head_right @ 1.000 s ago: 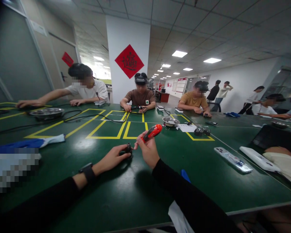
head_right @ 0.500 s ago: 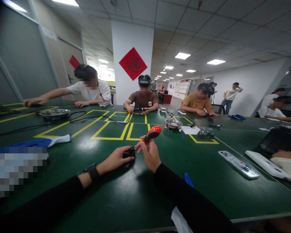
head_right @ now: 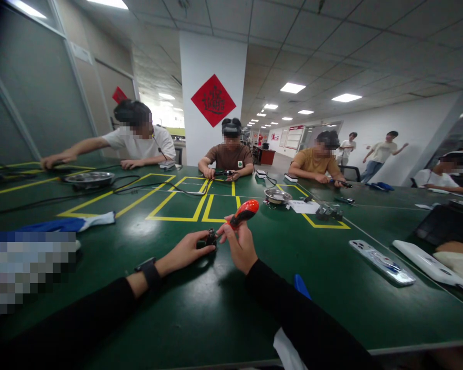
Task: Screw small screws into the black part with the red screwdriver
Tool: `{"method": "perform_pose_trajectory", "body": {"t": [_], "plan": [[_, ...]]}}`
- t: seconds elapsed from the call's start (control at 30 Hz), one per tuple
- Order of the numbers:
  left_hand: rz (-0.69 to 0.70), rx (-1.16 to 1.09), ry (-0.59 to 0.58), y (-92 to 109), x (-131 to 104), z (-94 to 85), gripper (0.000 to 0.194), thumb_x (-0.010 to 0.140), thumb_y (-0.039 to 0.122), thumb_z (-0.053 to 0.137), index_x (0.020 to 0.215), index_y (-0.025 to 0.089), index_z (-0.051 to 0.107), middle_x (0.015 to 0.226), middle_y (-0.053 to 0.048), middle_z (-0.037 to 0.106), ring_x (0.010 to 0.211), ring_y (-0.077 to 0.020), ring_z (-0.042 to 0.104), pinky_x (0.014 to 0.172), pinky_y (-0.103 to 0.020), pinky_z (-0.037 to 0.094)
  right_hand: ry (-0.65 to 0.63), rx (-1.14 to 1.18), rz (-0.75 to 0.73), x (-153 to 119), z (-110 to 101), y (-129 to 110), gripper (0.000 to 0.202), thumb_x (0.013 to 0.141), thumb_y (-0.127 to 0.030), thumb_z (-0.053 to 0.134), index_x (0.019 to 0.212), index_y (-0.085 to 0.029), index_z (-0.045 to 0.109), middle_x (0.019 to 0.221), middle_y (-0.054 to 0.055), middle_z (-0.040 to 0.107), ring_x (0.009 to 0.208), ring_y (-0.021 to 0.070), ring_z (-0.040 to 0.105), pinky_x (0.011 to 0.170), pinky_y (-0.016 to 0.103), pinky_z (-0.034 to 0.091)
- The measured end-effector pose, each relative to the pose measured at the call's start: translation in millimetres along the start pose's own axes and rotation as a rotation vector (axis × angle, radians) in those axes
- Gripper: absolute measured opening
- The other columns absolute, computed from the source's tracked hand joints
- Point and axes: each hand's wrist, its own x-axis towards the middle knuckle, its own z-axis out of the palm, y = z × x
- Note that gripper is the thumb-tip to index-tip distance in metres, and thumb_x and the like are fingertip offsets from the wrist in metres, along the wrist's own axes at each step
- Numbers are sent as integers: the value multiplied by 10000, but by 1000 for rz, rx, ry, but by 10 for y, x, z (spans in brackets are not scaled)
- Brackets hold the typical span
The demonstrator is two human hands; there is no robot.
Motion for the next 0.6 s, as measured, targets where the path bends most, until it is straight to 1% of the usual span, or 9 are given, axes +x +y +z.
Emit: {"method": "perform_pose_trajectory", "body": {"t": [0.6], "plan": [[-3, 28, -22, 22, -4, -6, 257, 788, 375, 540, 908, 153, 589, 824, -24, 617, 733, -159, 538, 705, -259, 412, -18, -4, -3, -8, 12, -29, 188, 891, -326, 431, 1035, -205, 443, 776, 1, 609, 585, 118, 561, 653, 298, 462]]}}
